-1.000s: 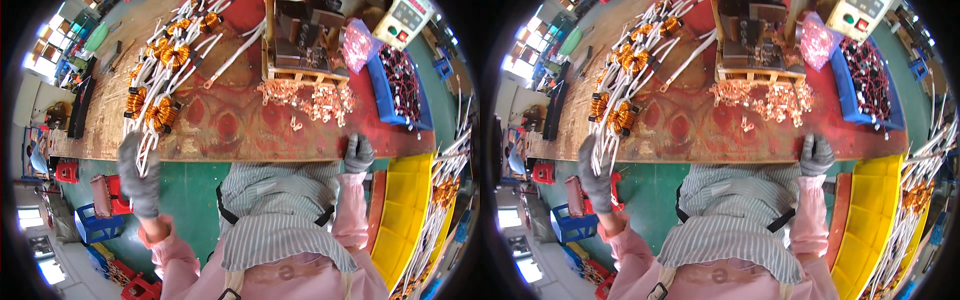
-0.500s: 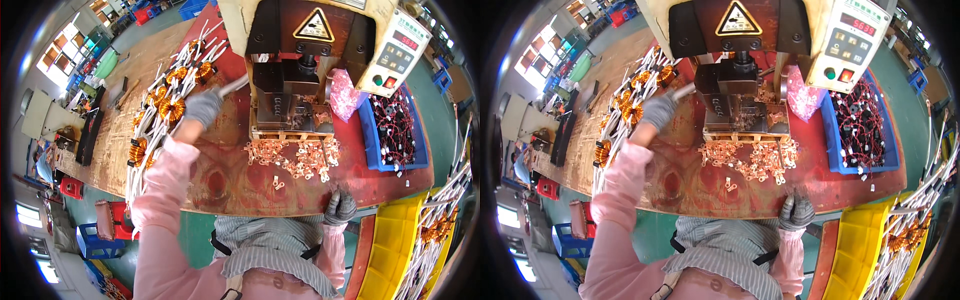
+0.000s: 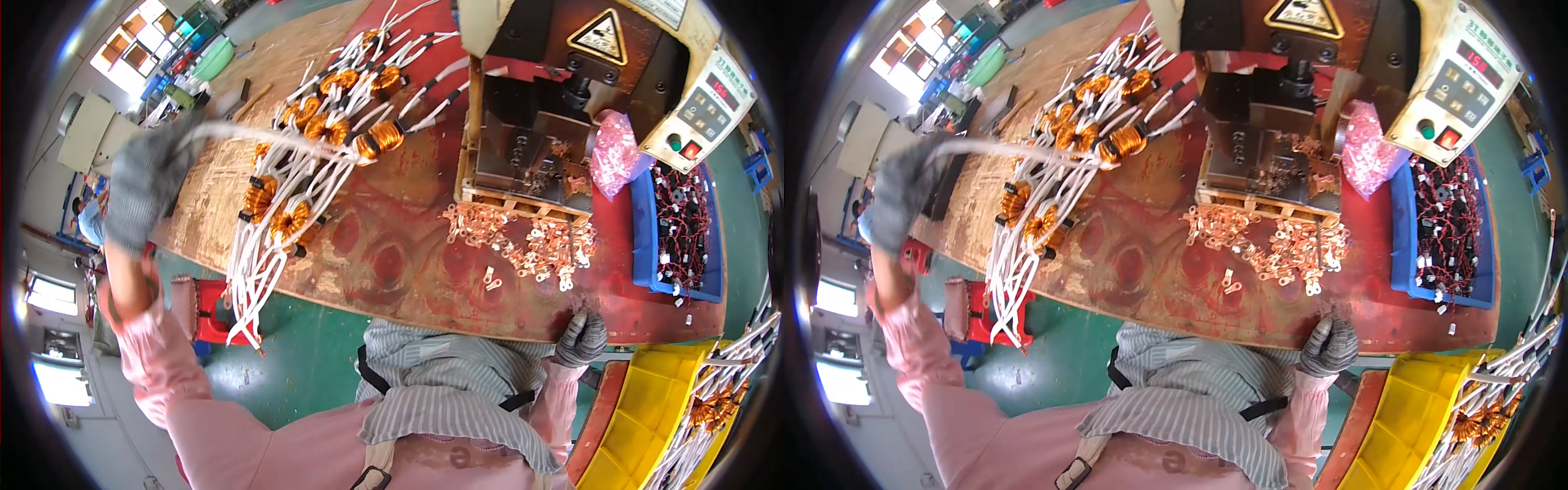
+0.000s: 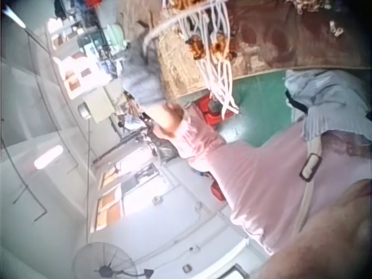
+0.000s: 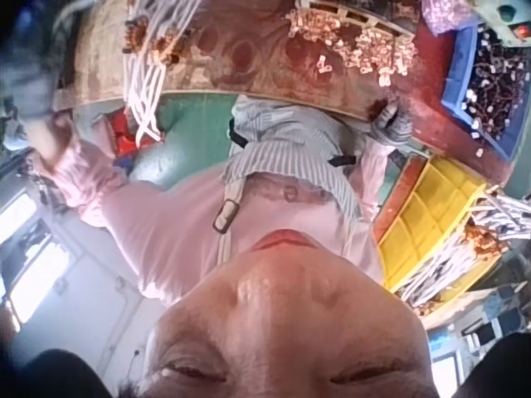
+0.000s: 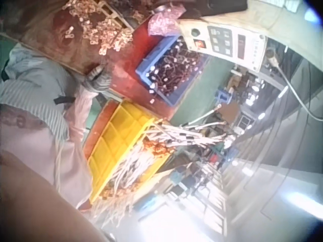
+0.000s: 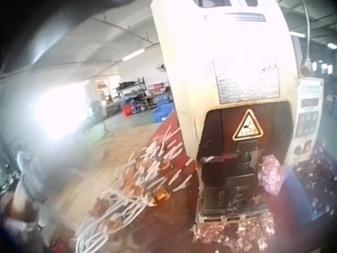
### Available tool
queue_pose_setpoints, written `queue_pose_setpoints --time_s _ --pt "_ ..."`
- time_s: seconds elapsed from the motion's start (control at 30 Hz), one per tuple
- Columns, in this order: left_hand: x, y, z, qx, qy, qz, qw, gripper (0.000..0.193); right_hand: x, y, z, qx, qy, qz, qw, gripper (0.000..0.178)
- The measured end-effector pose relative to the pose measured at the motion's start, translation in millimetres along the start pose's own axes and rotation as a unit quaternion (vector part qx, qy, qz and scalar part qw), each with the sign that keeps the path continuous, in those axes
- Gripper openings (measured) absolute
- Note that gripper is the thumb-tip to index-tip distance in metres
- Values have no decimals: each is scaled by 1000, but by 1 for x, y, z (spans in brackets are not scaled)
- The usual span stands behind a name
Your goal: The person assembles electrical components by inserting copper rings onto the ends of white insulated wires attached to copper coils. They use a crimping tool to secure the rings onto the wires and place the finished assemblies on the workbench.
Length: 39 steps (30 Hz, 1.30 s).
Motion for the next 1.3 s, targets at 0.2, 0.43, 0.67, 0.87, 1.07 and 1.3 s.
queue_pose_setpoints --time_s 0.2,0.43,0.67,0.87,1.07,1.3 --pt "152 24 -96 303 -190 86 930 22 0 2 1 0 30 21 999 11" --pt "155 79 -106 124 -269 -3 955 26 0 4 -1 -3 5 21 1000 10" --pt "-10 129 -153 272 -102 -4 957 47 1 5 2 26 10 6 1000 11" --pt "-63 149 -251 296 -268 41 916 59 -3 -2 1 52 18 34 998 10" --pt "-64 157 -280 530 -310 78 786 62 -2 -1 4 33 26 14 999 14" --pt "-47 148 -242 521 -282 191 782 64 -5 -4 4 34 4 19 999 17"
Point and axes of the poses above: each hand's wrist, its own x-axis away from the middle knuckle, its own z-axis out of the back of the hand, y = z × x, the point moved 5 cm from there along -x, towards the middle knuckle, and after that the axes turned 7 degrees about -x, right-handed, at the moved point
